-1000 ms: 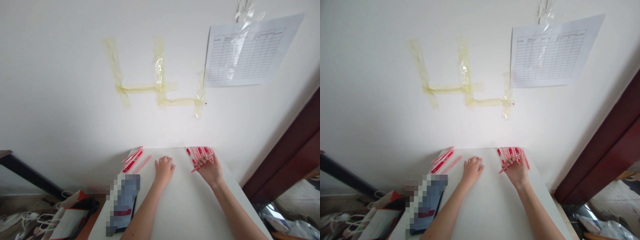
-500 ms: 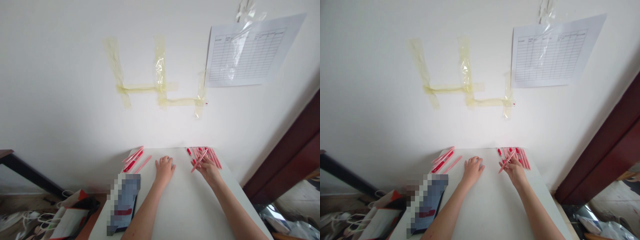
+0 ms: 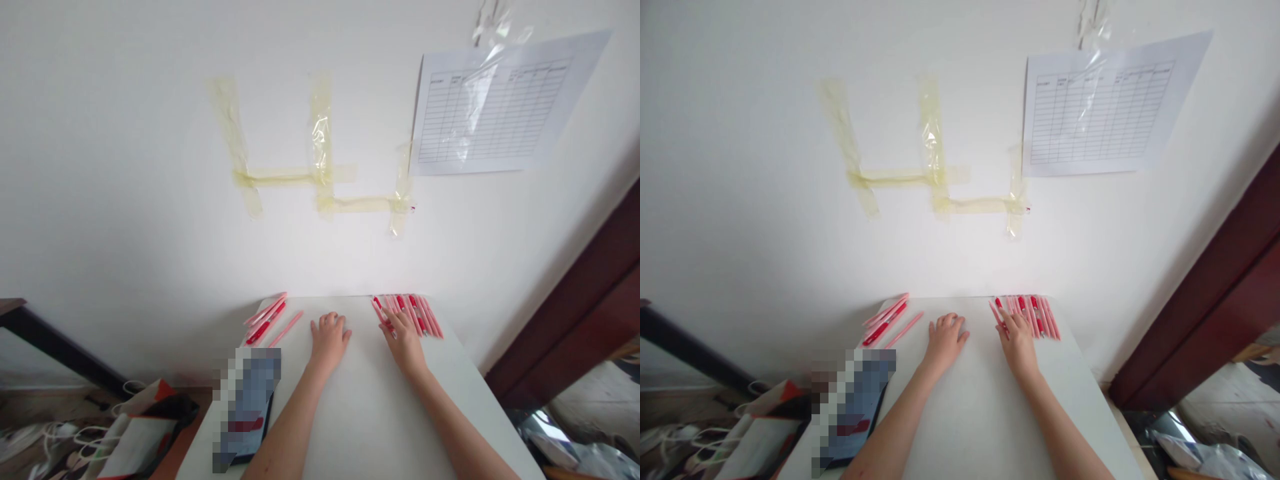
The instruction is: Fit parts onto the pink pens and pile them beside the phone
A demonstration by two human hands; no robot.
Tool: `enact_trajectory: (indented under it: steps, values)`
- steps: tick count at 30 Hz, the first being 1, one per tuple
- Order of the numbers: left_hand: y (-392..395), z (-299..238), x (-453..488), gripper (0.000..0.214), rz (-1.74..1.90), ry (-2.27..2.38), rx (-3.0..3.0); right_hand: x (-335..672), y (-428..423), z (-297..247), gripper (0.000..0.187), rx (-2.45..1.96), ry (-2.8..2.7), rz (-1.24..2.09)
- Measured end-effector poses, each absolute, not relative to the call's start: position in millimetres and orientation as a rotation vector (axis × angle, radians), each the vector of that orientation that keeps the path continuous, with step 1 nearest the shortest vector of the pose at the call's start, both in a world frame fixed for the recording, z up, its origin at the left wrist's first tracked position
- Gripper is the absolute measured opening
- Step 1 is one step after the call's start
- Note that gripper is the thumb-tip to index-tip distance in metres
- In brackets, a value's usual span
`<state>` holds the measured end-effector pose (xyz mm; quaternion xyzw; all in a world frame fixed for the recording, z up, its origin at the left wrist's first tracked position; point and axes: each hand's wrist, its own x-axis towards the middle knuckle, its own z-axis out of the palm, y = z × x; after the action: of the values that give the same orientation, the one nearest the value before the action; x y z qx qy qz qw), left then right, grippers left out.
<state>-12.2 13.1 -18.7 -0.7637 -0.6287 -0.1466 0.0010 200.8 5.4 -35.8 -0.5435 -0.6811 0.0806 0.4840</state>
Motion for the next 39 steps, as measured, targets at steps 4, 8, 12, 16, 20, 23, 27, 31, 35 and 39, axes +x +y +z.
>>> enact_trajectory:
  steps: [4,8,12,16,20,23,27,31,35,39]
  values:
    - [13.4,-19.7,-11.8,0.036,-0.435,-1.973,-2.387,197.6,10.7,-40.5,0.035,-1.421,-1.778,-0.002]
    - [13.4,-20.5,-12.1,0.036,-0.439,-1.966,-2.388,198.9,12.3,-43.5,0.036,-1.495,-1.820,-0.086]
    - [13.7,-20.9,-12.8,0.036,-0.464,-1.962,-2.397,198.9,8.1,-42.2,0.033,-1.543,-1.841,-0.144]
    - [13.4,-20.2,-12.5,0.036,-0.446,-1.970,-2.398,200.0,-0.3,-35.9,0.022,-1.670,-1.839,-0.247]
    - [12.8,-19.0,-11.9,0.036,-0.422,-1.980,-2.396,204.0,-6.9,-31.6,0.012,-1.836,-1.754,-0.336]
    - [12.6,-18.2,-11.7,0.037,-0.403,-1.987,-2.398,206.6,-8.3,-30.7,0.008,-1.872,-1.732,-0.393]
    - [12.6,-18.7,-11.7,0.036,-0.408,-1.987,-2.397,206.0,-7.7,-30.3,0.012,-1.849,-1.733,-0.432]
    - [13.1,-20.7,-11.7,0.034,-0.451,-1.972,-2.392,202.2,-5.6,-31.5,0.015,-1.822,-1.724,-0.417]
    - [13.5,-21.2,-11.8,0.034,-0.466,-1.967,-2.393,198.7,-0.1,-34.3,0.016,-1.792,-1.709,-0.457]
    - [13.0,-19.5,-11.5,0.035,-0.447,-1.978,-2.403,196.4,6.1,-35.9,0.016,-1.821,-1.715,-0.512]
